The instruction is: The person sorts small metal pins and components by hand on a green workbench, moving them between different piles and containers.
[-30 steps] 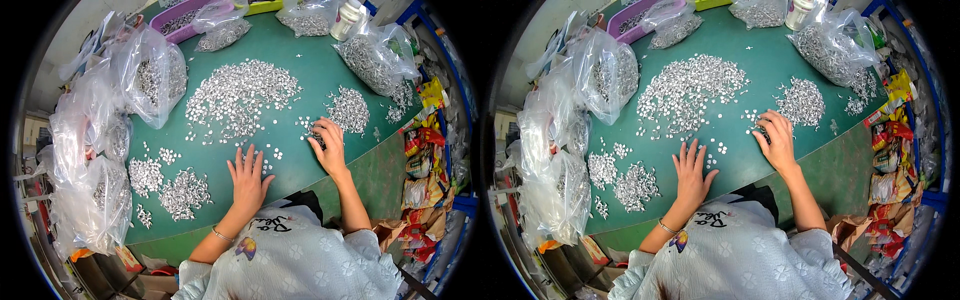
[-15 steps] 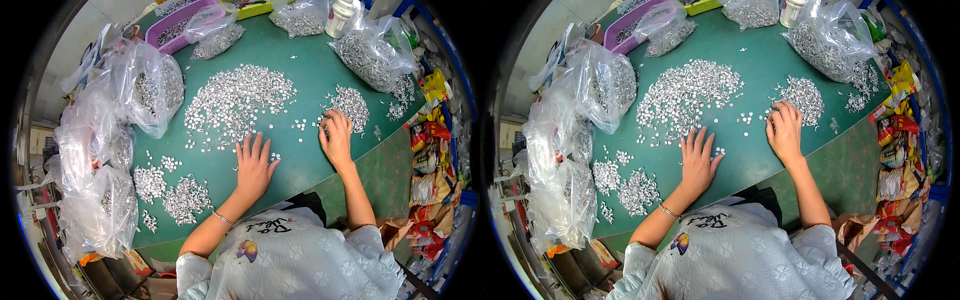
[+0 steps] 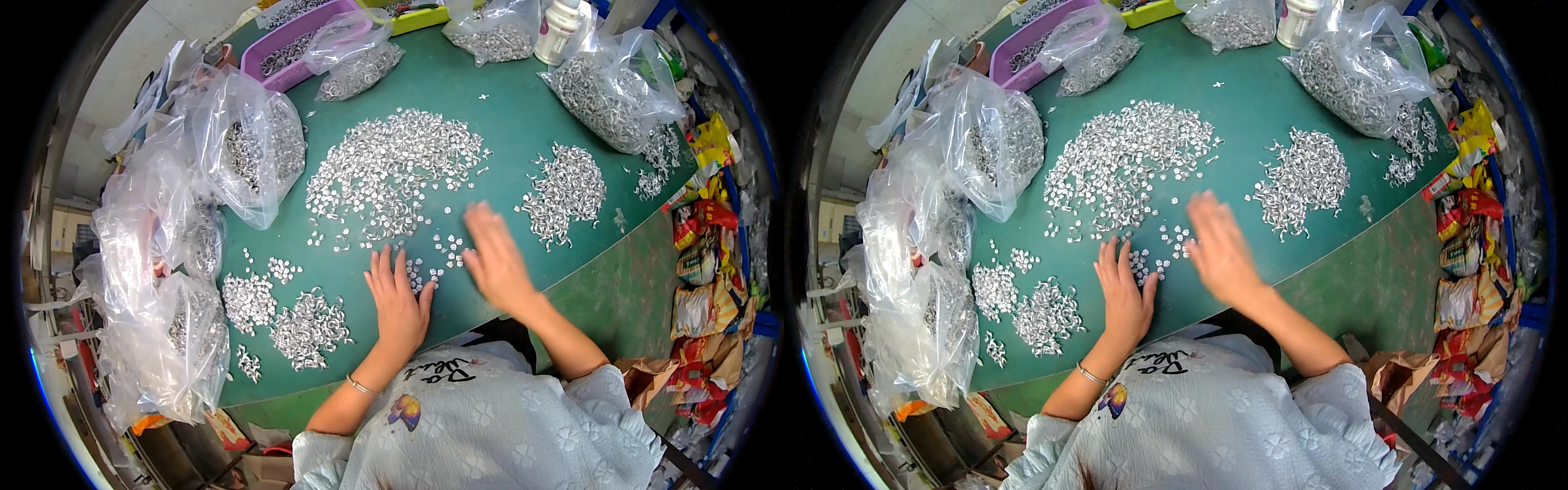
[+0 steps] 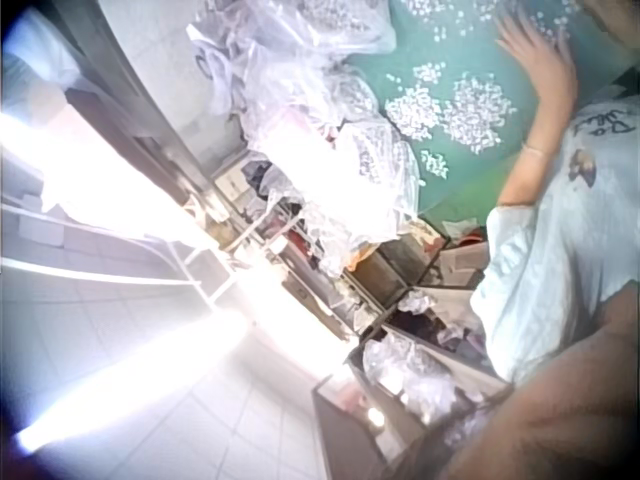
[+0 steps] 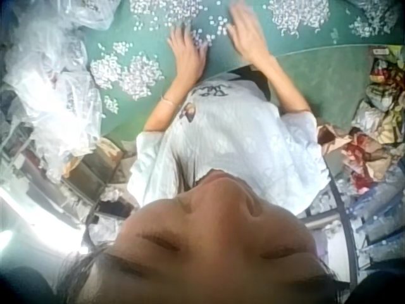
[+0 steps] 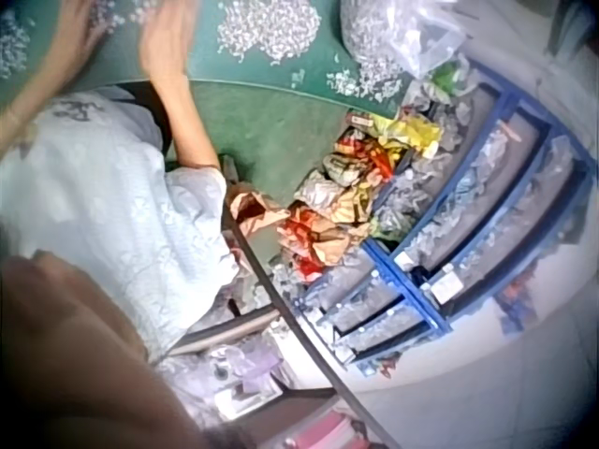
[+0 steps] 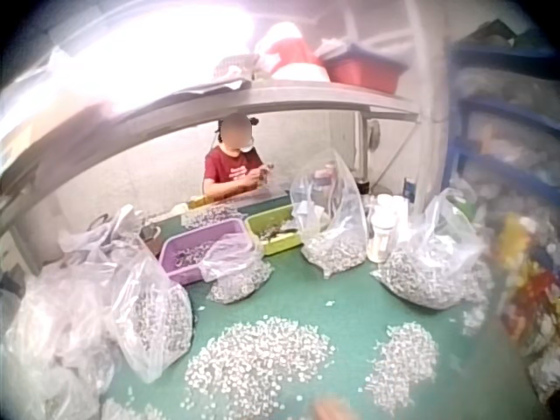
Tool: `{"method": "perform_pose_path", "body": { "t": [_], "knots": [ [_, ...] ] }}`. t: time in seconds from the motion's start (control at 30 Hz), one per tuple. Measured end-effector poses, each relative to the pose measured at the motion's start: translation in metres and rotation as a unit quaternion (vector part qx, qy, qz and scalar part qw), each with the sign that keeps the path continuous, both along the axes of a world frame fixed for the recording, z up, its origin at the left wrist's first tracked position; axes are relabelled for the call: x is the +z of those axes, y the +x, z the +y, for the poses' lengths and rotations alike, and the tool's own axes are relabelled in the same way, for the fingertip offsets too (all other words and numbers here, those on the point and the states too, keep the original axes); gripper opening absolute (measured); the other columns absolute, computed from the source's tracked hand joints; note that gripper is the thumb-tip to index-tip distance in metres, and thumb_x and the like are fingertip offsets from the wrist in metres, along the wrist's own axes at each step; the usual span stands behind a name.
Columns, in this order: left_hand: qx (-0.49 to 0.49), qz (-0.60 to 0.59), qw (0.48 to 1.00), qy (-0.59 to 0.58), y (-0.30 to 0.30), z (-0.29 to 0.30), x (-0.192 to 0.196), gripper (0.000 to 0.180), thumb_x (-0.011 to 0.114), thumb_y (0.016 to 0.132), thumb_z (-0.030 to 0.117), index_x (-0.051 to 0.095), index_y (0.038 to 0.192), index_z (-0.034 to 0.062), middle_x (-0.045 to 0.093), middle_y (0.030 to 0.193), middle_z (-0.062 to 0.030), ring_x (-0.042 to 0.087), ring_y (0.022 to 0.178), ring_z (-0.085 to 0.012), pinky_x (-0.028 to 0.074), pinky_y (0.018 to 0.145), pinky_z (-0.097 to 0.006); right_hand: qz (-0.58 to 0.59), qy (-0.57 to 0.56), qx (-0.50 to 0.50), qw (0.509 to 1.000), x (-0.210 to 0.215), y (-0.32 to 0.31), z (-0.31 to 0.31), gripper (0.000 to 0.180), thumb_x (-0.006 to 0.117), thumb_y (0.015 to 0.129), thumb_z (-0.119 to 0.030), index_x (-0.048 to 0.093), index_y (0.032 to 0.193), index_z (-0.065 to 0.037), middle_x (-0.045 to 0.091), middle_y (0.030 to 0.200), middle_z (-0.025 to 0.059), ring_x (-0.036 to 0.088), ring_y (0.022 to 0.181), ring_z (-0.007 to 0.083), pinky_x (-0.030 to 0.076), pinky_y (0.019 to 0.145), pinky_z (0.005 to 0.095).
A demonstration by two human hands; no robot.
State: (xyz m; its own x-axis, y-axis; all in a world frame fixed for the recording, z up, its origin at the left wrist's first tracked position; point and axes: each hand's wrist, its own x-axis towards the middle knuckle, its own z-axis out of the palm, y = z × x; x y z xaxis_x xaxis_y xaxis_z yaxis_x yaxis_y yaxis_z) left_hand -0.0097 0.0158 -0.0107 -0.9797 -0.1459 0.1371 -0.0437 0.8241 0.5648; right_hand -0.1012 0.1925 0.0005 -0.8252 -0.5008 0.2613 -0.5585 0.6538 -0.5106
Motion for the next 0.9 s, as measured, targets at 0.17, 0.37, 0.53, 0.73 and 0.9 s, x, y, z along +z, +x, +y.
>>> {"method": "perform_pose_path", "body": {
  "t": [0.17, 0.37, 0.53, 0.73, 0.9],
  "knots": [
    [-0.021, 0.012, 1.0, 0.002, -0.001, 0.001, -0.001, 0.066, 0.068, 0.087, 0.022, 0.037, 0.138, -0.0058, 0.029, 0.147, -0.028, 0.025, 0.137, -0.0502, 0.024, 0.11, -0.063, 0.015, 0.147, -0.066, 0.987, -0.004, -0.012, 0.015, 0.055, 0.054, 0.095, -0.027, 0.043, 0.135, 0.01, 0.04, 0.145, 0.0265, 0.034, 0.139, 0.039, 0.021, 0.117, 0.0507],
    [-0.048, 0.031, 0.998, 0.014, -0.008, 0.005, 0.001, 0.064, 0.069, 0.086, 0.014, 0.036, 0.136, -0.0085, 0.029, 0.146, -0.0284, 0.026, 0.137, -0.0497, 0.027, 0.112, -0.055, 0.011, 0.096, -0.034, 0.995, 0.006, -0.007, 0.011, 0.056, 0.052, 0.096, -0.03, 0.045, 0.135, 0.009, 0.045, 0.142, 0.0225, 0.035, 0.139, 0.0356, 0.018, 0.116, 0.0547],
    [-0.043, 0.031, 0.998, 0.013, -0.008, 0.006, 0.002, 0.064, 0.07, 0.086, 0.014, 0.037, 0.136, -0.0087, 0.029, 0.146, -0.0283, 0.026, 0.137, -0.0497, 0.027, 0.111, -0.055, 0.035, 0.275, -0.165, 0.947, 0.013, -0.026, 0.02, 0.055, 0.05, 0.097, -0.032, 0.048, 0.132, 0.01, 0.048, 0.139, 0.0252, 0.035, 0.138, 0.0371, 0.009, 0.115, 0.0623],
    [-0.043, 0.039, 0.998, 0.014, -0.007, 0.004, -0.001, 0.063, 0.07, 0.086, 0.016, 0.038, 0.135, -0.0078, 0.03, 0.146, -0.0274, 0.027, 0.137, -0.0497, 0.027, 0.111, -0.056, 0.028, 0.147, -0.098, 0.984, 0.013, -0.01, 0.002, 0.056, 0.051, 0.097, -0.033, 0.048, 0.132, 0.011, 0.046, 0.141, 0.0262, 0.037, 0.138, 0.0377, 0.007, 0.114, 0.0641],
    [-0.042, 0.048, 0.998, 0.011, -0.007, 0.005, -0.002, 0.064, 0.07, 0.086, 0.017, 0.038, 0.136, -0.007, 0.032, 0.146, -0.0262, 0.029, 0.136, -0.0493, 0.028, 0.111, -0.055, 0.016, 0.188, -0.107, 0.976, 0.0, -0.014, 0.004, 0.056, 0.051, 0.097, -0.032, 0.046, 0.133, 0.01, 0.044, 0.142, 0.026, 0.037, 0.138, 0.0364, 0.007, 0.114, 0.0634]
  ]
}}
